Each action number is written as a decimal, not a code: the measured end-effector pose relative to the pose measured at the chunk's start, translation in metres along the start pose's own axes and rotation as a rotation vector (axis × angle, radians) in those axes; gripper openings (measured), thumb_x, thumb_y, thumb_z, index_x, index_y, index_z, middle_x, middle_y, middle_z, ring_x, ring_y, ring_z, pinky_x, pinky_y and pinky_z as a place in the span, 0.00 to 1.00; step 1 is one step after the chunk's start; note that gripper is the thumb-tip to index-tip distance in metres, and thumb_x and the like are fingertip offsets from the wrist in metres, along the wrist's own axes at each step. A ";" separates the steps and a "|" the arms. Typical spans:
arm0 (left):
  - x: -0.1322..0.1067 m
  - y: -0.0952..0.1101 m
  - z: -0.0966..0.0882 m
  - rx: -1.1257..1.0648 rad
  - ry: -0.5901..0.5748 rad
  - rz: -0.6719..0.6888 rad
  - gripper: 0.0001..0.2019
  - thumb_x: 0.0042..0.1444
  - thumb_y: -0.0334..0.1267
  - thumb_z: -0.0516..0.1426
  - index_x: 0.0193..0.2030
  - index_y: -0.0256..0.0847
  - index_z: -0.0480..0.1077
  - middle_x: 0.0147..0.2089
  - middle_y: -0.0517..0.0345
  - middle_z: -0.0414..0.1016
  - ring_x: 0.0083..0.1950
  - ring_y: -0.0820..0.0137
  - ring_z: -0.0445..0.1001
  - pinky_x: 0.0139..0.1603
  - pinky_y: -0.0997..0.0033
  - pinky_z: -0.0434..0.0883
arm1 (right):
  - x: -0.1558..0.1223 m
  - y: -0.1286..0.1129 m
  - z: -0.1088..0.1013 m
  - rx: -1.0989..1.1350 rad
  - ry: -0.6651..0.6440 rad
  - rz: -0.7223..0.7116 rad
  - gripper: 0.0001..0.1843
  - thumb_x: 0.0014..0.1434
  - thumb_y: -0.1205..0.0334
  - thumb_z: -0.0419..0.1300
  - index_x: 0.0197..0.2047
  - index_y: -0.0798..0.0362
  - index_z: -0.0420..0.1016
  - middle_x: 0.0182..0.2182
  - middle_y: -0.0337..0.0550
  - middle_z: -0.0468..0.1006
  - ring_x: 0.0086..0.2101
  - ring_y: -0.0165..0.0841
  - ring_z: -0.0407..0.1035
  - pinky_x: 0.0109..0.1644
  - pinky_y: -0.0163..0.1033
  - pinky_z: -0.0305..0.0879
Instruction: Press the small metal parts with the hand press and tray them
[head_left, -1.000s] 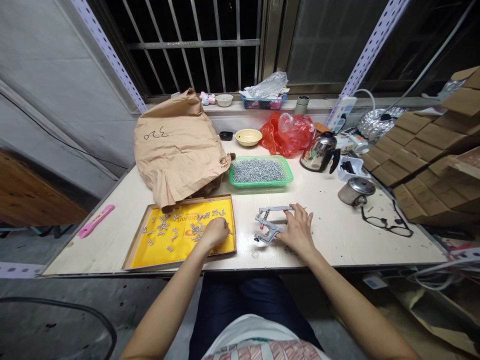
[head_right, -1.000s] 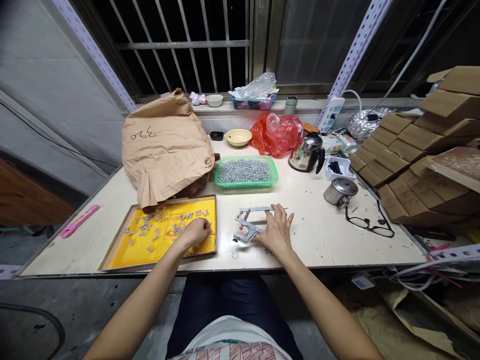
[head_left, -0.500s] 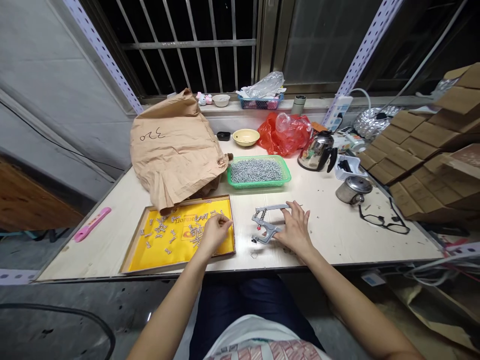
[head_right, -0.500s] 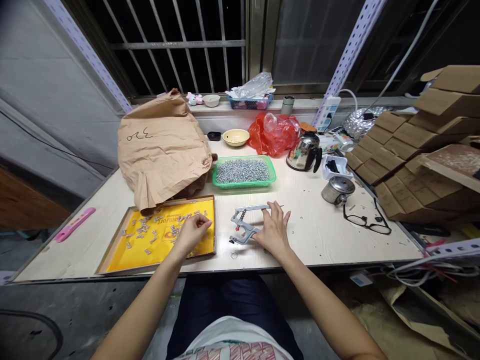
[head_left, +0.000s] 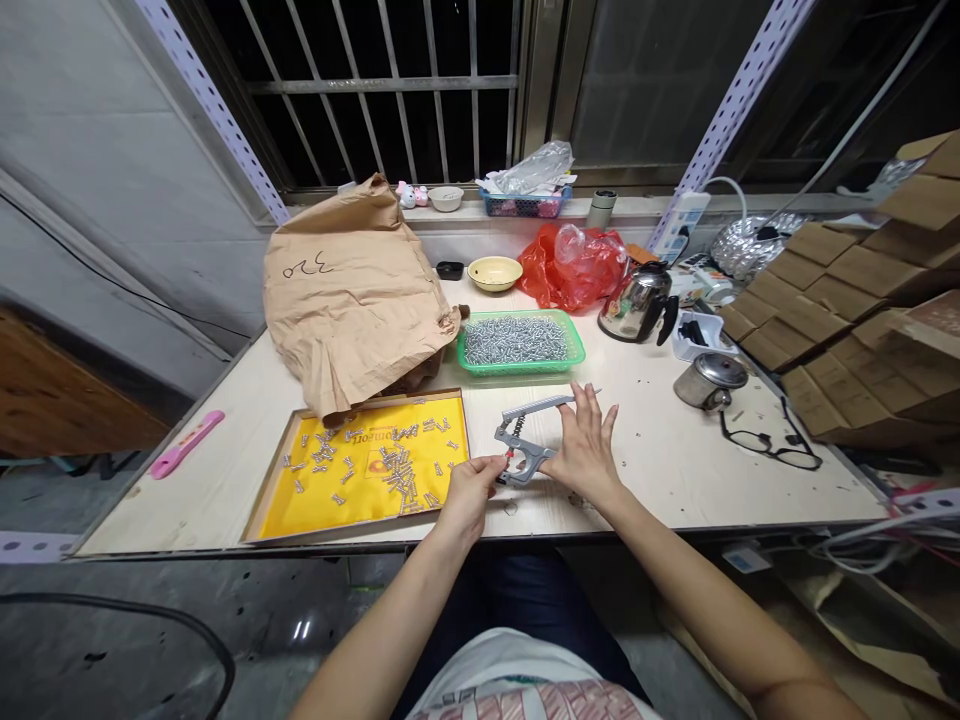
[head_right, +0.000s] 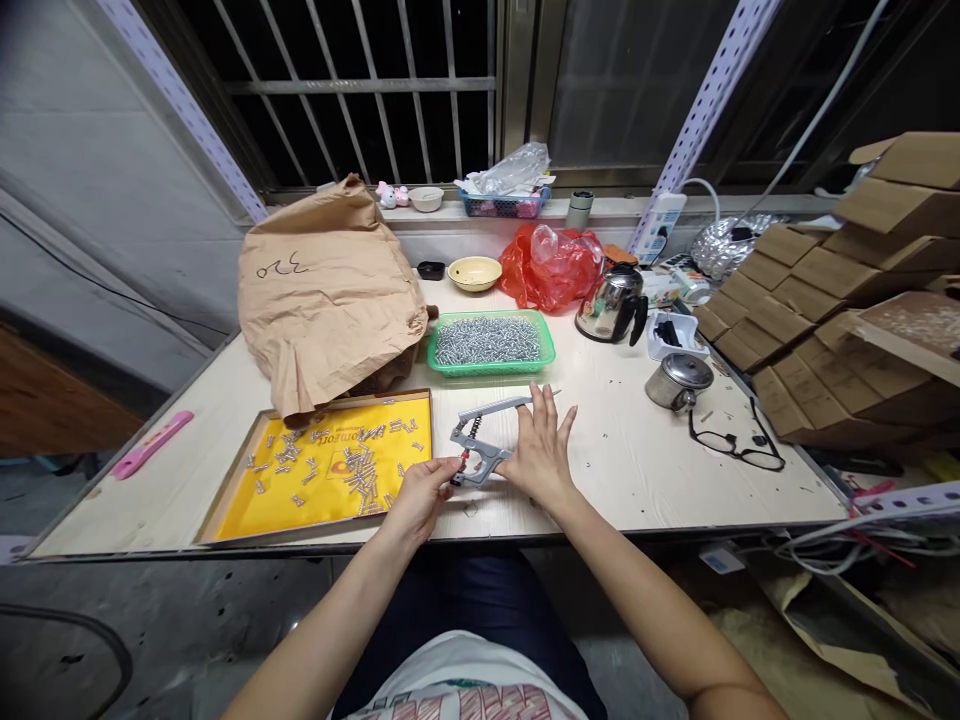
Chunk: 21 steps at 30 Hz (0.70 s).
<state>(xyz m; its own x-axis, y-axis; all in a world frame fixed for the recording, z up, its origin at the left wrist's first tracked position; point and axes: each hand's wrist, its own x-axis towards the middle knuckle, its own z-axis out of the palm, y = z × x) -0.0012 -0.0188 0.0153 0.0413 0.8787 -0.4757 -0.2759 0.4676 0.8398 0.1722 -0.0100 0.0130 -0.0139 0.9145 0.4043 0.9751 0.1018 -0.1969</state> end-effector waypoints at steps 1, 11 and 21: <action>-0.001 0.001 0.000 0.025 0.003 0.005 0.11 0.34 0.39 0.65 0.25 0.33 0.75 0.24 0.54 0.73 0.22 0.78 0.62 0.21 0.78 0.54 | 0.000 0.000 0.000 -0.003 -0.004 0.002 0.42 0.45 0.34 0.50 0.52 0.61 0.59 0.62 0.63 0.43 0.62 0.53 0.33 0.58 0.68 0.28; -0.009 0.012 0.000 0.145 -0.022 0.067 0.06 0.35 0.35 0.63 0.21 0.34 0.73 0.20 0.59 0.70 0.21 0.79 0.61 0.22 0.78 0.58 | 0.002 -0.004 -0.001 -0.010 0.006 -0.023 0.40 0.48 0.36 0.50 0.53 0.60 0.58 0.60 0.62 0.51 0.61 0.53 0.38 0.58 0.67 0.27; -0.008 0.013 -0.006 0.003 0.012 0.004 0.18 0.38 0.48 0.63 0.32 0.36 0.71 0.27 0.59 0.70 0.25 0.79 0.64 0.23 0.80 0.58 | 0.002 0.003 0.007 -0.076 -0.110 -0.052 0.19 0.50 0.44 0.53 0.33 0.53 0.65 0.22 0.41 0.70 0.24 0.32 0.62 0.26 0.35 0.49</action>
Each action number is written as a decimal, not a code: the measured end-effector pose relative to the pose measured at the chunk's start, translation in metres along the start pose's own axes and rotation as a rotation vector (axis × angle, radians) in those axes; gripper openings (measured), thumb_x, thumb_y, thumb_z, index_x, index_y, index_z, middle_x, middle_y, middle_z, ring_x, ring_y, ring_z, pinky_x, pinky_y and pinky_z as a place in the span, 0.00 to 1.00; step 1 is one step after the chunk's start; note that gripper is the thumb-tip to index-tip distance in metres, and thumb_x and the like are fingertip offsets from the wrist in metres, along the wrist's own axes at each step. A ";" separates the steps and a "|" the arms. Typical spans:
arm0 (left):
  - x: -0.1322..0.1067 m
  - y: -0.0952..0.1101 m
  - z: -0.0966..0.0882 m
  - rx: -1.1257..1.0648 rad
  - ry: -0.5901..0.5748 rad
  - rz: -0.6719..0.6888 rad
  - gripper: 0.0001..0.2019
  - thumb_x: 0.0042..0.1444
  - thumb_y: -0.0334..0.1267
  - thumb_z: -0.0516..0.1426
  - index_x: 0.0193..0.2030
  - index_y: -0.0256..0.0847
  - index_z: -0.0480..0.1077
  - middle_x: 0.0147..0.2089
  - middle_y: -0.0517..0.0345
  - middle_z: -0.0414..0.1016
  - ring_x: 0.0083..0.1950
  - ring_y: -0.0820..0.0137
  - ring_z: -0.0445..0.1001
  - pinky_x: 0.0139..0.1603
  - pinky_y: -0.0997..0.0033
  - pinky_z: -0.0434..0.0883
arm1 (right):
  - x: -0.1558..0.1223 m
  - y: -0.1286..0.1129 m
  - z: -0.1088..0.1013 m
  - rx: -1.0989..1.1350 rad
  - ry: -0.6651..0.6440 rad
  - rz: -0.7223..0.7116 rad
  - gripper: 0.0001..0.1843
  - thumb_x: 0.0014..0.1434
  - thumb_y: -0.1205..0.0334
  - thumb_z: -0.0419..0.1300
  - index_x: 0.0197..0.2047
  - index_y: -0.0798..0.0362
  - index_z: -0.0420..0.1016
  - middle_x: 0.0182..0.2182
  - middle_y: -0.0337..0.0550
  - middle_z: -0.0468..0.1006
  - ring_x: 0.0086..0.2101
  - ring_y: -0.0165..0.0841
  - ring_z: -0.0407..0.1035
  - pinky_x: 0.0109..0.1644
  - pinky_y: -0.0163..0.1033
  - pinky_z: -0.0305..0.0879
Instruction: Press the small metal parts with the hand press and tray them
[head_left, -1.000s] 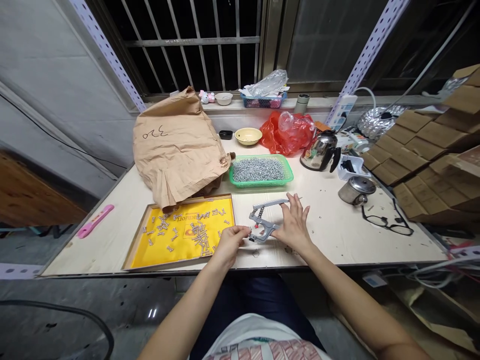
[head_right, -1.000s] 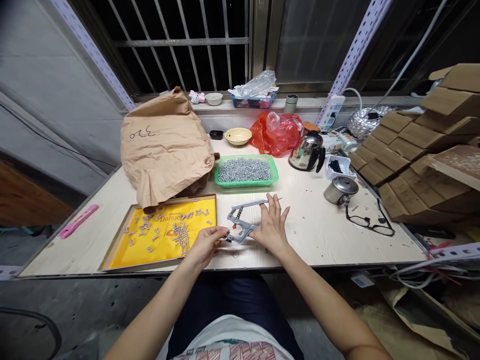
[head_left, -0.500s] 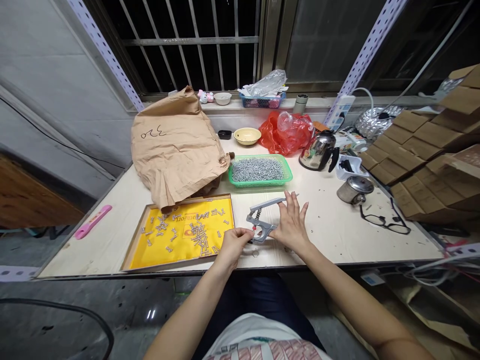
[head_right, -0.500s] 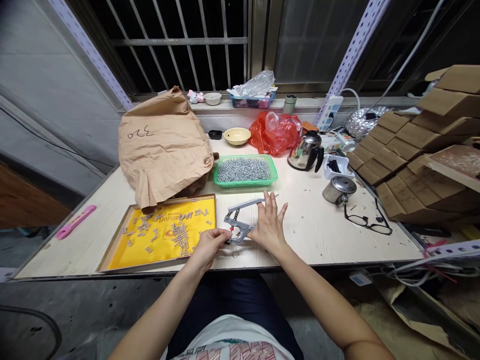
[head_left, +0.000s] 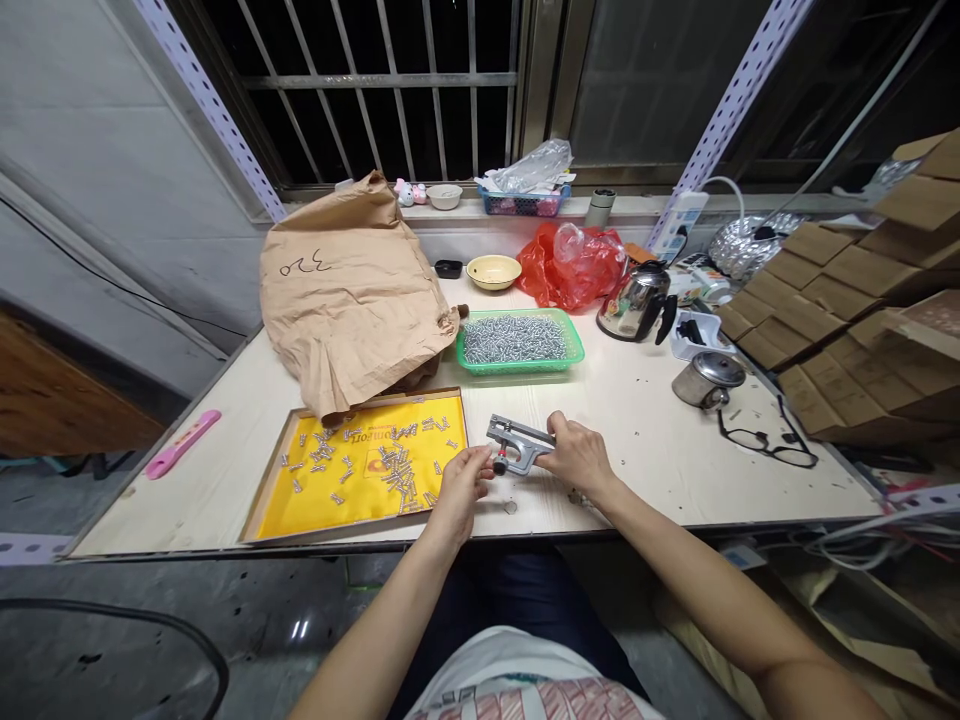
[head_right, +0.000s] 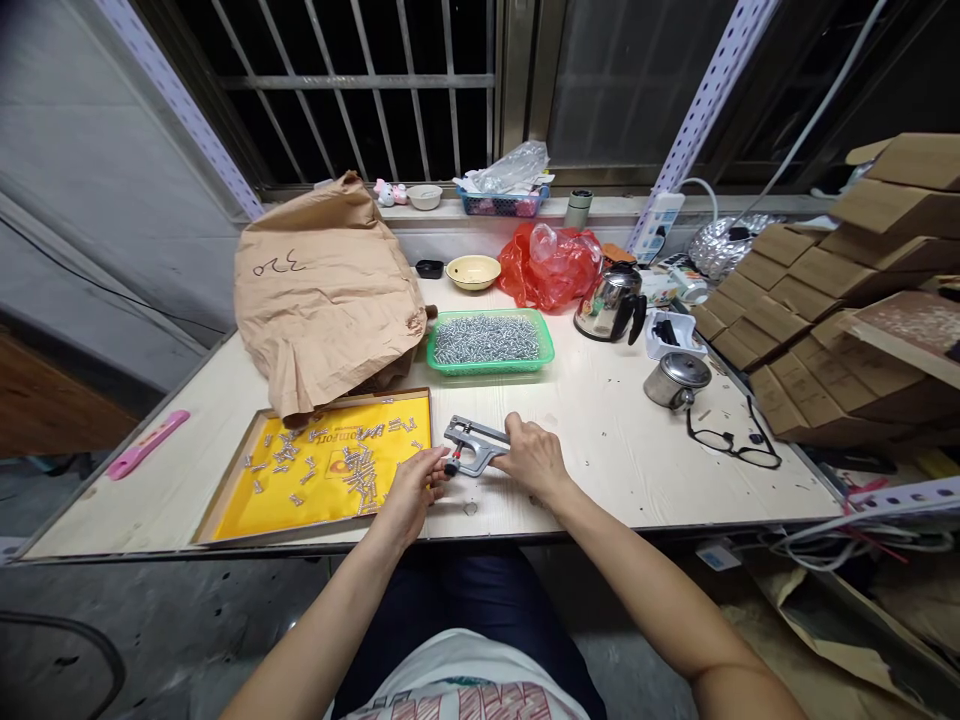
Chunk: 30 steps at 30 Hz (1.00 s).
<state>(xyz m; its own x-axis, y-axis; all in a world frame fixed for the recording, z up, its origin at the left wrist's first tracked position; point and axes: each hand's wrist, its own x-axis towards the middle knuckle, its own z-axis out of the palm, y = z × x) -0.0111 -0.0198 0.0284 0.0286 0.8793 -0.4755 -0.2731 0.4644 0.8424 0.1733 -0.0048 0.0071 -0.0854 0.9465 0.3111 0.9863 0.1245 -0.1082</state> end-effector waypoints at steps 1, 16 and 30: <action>0.001 0.000 -0.001 -0.013 0.002 -0.011 0.19 0.39 0.49 0.62 0.32 0.35 0.71 0.27 0.58 0.70 0.25 0.78 0.65 0.24 0.79 0.59 | 0.000 0.000 0.003 -0.009 -0.021 -0.011 0.19 0.51 0.45 0.52 0.33 0.53 0.65 0.20 0.39 0.69 0.22 0.30 0.61 0.25 0.34 0.46; 0.015 -0.003 0.009 0.256 -0.081 0.060 0.07 0.34 0.37 0.63 0.19 0.34 0.73 0.18 0.58 0.68 0.18 0.80 0.57 0.20 0.77 0.54 | 0.004 0.004 -0.003 0.072 0.133 0.029 0.35 0.48 0.37 0.50 0.49 0.57 0.65 0.53 0.57 0.61 0.55 0.50 0.50 0.58 0.65 0.31; 0.150 0.096 0.043 0.997 0.223 0.540 0.12 0.47 0.42 0.56 0.27 0.33 0.73 0.30 0.48 0.75 0.35 0.66 0.71 0.36 0.72 0.62 | -0.021 0.039 0.005 0.047 0.054 0.200 0.36 0.46 0.37 0.52 0.47 0.60 0.67 0.54 0.61 0.60 0.57 0.52 0.47 0.56 0.70 0.35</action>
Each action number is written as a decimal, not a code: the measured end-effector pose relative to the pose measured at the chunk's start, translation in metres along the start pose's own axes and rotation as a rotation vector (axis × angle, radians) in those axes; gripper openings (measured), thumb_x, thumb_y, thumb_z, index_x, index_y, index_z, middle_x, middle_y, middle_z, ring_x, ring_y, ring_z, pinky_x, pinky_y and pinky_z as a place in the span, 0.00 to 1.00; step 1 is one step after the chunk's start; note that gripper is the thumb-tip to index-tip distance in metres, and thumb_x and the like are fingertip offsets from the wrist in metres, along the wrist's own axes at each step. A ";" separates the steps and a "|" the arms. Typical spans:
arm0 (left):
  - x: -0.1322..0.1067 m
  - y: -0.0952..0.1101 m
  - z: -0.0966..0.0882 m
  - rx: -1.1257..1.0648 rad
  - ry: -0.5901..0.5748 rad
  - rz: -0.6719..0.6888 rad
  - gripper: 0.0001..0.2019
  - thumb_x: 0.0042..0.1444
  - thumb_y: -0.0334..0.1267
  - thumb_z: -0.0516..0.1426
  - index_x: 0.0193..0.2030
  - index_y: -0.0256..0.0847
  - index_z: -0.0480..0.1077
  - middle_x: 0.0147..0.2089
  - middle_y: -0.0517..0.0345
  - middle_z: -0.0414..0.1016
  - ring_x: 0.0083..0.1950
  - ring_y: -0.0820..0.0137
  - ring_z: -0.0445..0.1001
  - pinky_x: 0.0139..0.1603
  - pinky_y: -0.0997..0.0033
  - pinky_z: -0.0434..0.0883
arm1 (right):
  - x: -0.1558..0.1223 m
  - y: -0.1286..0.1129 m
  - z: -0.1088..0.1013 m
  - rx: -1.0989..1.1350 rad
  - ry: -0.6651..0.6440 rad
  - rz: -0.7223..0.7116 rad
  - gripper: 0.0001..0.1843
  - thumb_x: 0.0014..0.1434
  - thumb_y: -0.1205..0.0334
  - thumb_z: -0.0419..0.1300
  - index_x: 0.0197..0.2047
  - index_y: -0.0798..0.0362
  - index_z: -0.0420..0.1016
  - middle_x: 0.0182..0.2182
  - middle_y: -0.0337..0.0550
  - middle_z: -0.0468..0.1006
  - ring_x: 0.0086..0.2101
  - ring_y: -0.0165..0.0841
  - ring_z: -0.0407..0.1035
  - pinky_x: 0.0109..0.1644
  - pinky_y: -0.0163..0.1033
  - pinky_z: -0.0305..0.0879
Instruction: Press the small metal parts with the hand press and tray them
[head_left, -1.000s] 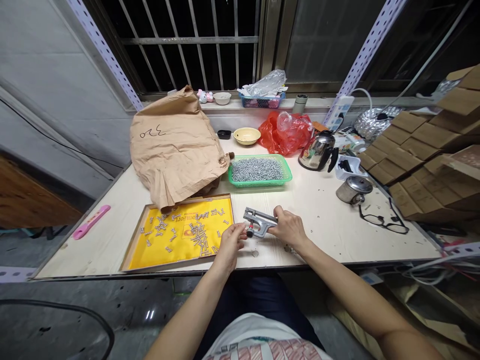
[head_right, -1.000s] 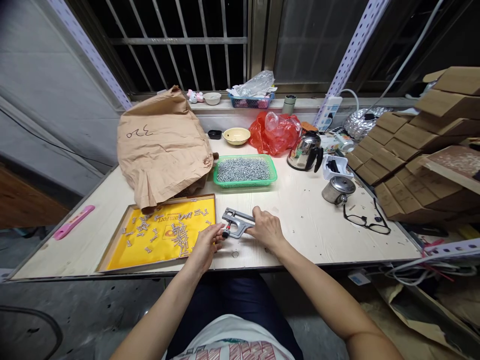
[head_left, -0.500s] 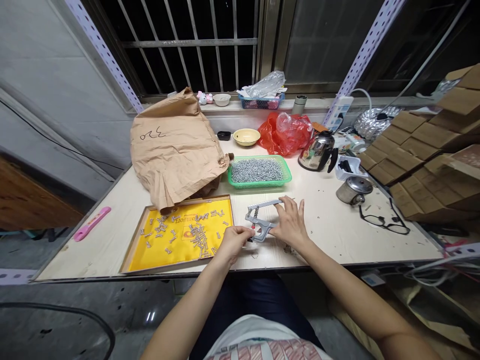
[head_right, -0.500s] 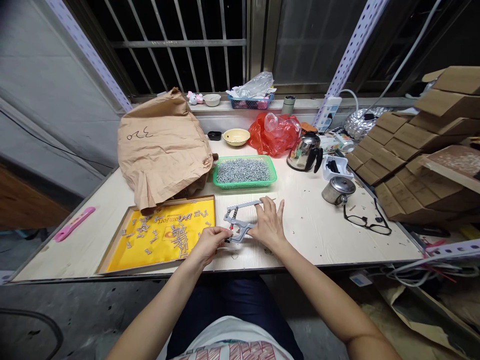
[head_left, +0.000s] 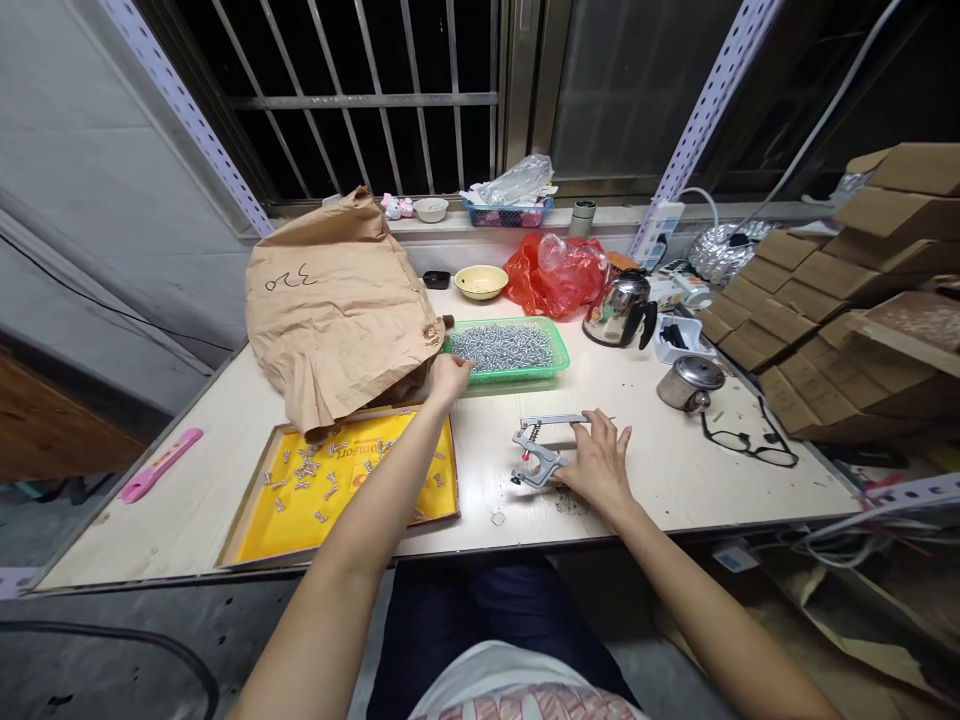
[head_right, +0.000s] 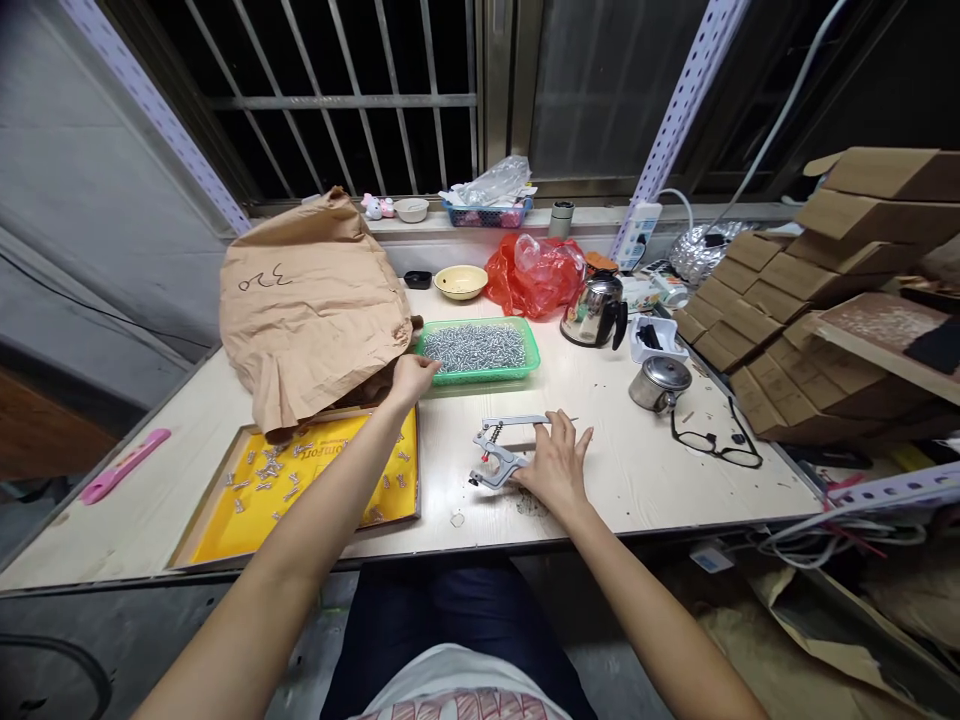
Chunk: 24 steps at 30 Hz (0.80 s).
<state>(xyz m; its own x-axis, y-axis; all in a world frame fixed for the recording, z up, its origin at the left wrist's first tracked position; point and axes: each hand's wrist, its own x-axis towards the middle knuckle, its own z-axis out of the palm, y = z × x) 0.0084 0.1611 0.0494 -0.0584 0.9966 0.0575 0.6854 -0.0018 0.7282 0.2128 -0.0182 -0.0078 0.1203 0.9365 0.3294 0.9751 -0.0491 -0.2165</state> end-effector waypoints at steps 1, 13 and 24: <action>0.001 -0.002 -0.004 0.037 -0.020 0.015 0.12 0.47 0.42 0.56 0.27 0.33 0.73 0.30 0.48 0.75 0.35 0.66 0.71 0.36 0.72 0.62 | -0.001 0.001 0.000 0.003 -0.003 0.004 0.36 0.46 0.37 0.52 0.47 0.59 0.66 0.54 0.61 0.60 0.57 0.52 0.47 0.56 0.70 0.36; -0.136 -0.069 -0.050 0.363 -0.413 -0.009 0.04 0.43 0.33 0.54 0.23 0.38 0.69 0.27 0.54 0.73 0.30 0.68 0.70 0.28 0.73 0.58 | -0.002 -0.006 0.007 0.047 -0.042 -0.028 0.37 0.44 0.36 0.54 0.48 0.59 0.67 0.54 0.61 0.60 0.58 0.52 0.46 0.56 0.69 0.35; -0.146 -0.069 -0.040 0.479 -0.597 -0.047 0.03 0.39 0.33 0.56 0.18 0.39 0.67 0.23 0.53 0.71 0.27 0.66 0.70 0.26 0.71 0.56 | -0.002 -0.015 0.004 0.049 -0.026 -0.047 0.38 0.45 0.34 0.52 0.47 0.59 0.67 0.54 0.61 0.60 0.57 0.53 0.47 0.55 0.70 0.36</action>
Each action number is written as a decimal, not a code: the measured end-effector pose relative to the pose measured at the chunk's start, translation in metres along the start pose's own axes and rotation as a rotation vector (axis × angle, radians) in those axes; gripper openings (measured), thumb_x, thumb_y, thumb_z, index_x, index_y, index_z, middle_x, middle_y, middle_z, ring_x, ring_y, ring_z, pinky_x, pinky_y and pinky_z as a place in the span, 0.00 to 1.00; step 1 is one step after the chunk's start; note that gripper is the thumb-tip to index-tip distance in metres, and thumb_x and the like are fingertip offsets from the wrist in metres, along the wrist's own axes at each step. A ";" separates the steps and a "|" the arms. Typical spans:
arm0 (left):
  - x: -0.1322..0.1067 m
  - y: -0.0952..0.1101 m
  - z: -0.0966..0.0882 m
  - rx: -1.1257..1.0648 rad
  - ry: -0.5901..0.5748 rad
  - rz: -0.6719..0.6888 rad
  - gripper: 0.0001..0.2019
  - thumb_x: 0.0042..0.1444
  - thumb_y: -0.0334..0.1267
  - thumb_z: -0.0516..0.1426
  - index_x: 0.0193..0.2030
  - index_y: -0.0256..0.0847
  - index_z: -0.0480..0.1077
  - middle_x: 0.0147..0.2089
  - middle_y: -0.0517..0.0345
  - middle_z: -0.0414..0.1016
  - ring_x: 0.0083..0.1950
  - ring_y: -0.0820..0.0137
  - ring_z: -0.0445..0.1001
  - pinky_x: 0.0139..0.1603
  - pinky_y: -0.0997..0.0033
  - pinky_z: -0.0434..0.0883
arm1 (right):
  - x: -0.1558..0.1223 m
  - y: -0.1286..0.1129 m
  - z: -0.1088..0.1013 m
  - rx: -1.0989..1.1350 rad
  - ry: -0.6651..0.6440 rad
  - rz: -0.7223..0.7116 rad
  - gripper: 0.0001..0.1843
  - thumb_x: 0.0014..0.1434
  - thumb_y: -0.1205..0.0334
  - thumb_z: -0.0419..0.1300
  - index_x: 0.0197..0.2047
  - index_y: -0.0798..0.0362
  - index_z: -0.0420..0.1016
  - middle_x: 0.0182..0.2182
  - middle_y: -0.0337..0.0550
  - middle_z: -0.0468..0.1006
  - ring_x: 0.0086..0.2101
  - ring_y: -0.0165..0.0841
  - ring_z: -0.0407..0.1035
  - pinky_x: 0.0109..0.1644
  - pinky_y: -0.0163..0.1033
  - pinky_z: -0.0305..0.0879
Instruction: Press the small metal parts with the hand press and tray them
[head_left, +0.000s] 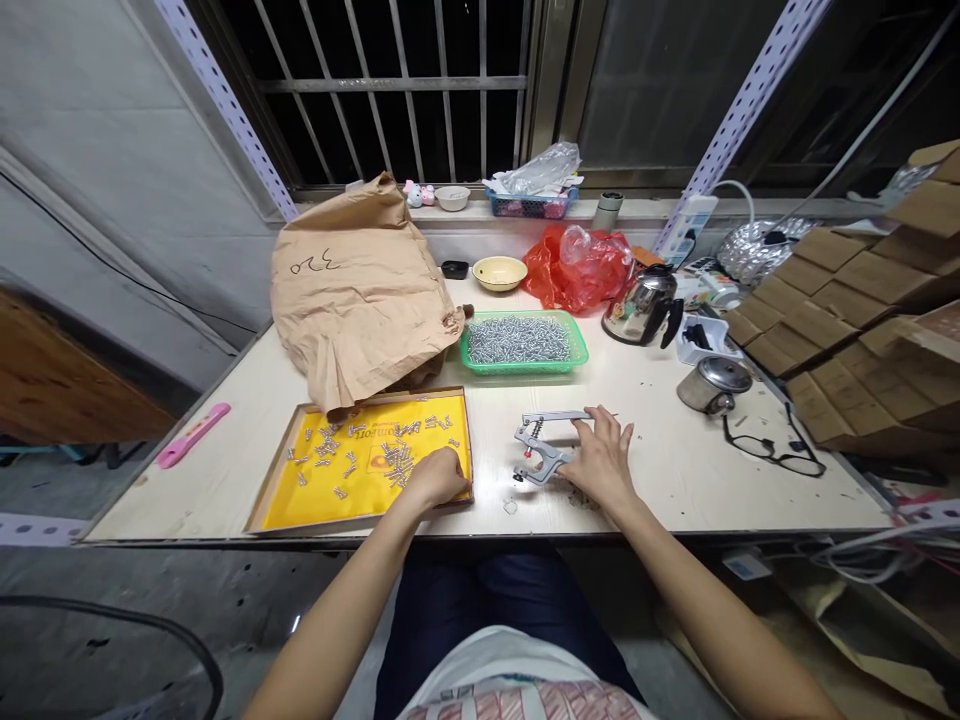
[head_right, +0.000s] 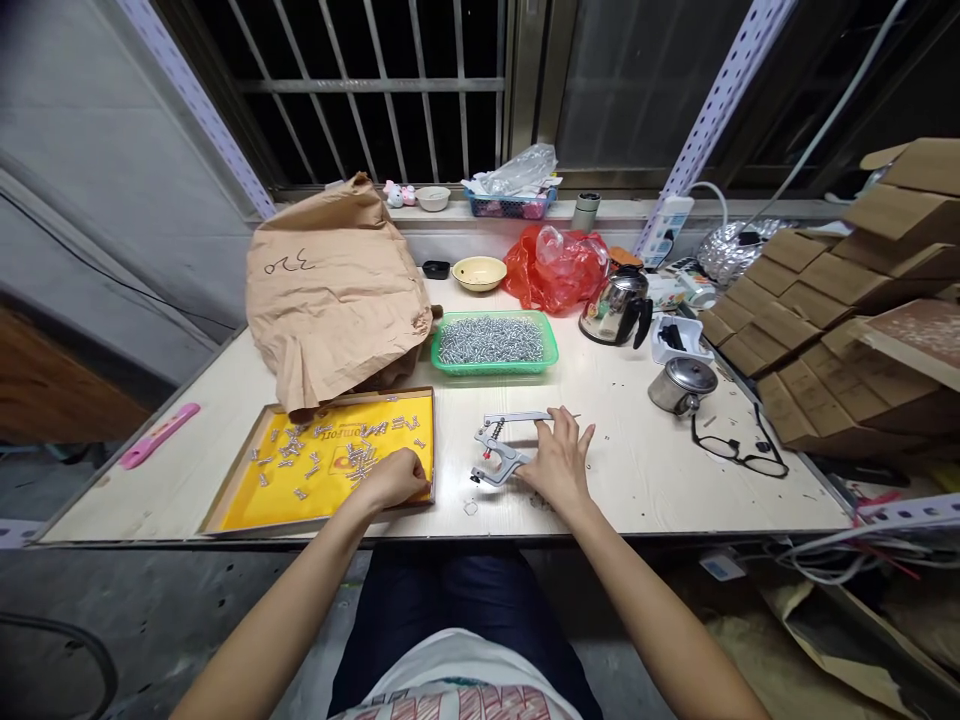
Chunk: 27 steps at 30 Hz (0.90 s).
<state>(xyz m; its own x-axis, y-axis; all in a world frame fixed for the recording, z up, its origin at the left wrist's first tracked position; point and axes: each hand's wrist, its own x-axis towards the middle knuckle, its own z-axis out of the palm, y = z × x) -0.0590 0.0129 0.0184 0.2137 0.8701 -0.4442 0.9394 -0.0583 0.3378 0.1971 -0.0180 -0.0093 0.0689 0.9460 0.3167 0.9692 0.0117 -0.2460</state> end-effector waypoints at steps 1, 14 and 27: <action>0.000 0.000 0.000 0.003 -0.003 -0.001 0.02 0.39 0.33 0.56 0.19 0.39 0.68 0.24 0.52 0.72 0.28 0.65 0.70 0.27 0.71 0.57 | 0.000 0.000 0.000 -0.001 0.003 -0.002 0.38 0.45 0.34 0.52 0.47 0.59 0.67 0.54 0.61 0.60 0.57 0.53 0.47 0.55 0.70 0.36; -0.017 -0.039 -0.031 0.013 0.091 0.046 0.06 0.43 0.30 0.54 0.30 0.39 0.71 0.35 0.52 0.75 0.39 0.63 0.71 0.34 0.71 0.60 | -0.002 0.003 0.001 -0.009 -0.010 -0.001 0.37 0.45 0.36 0.54 0.48 0.59 0.67 0.54 0.61 0.59 0.57 0.53 0.46 0.55 0.71 0.37; -0.013 -0.013 -0.012 -0.849 0.215 0.071 0.08 0.42 0.41 0.58 0.24 0.37 0.70 0.25 0.58 0.71 0.27 0.72 0.66 0.28 0.74 0.58 | 0.004 -0.011 -0.004 0.020 0.039 -0.034 0.41 0.44 0.33 0.52 0.49 0.59 0.64 0.57 0.62 0.55 0.59 0.53 0.42 0.56 0.70 0.35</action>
<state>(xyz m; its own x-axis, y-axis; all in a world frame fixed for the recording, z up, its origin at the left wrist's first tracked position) -0.0773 0.0086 0.0293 0.1288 0.9565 -0.2618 0.3910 0.1936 0.8998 0.1876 -0.0155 -0.0010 0.0459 0.9316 0.3606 0.9663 0.0501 -0.2524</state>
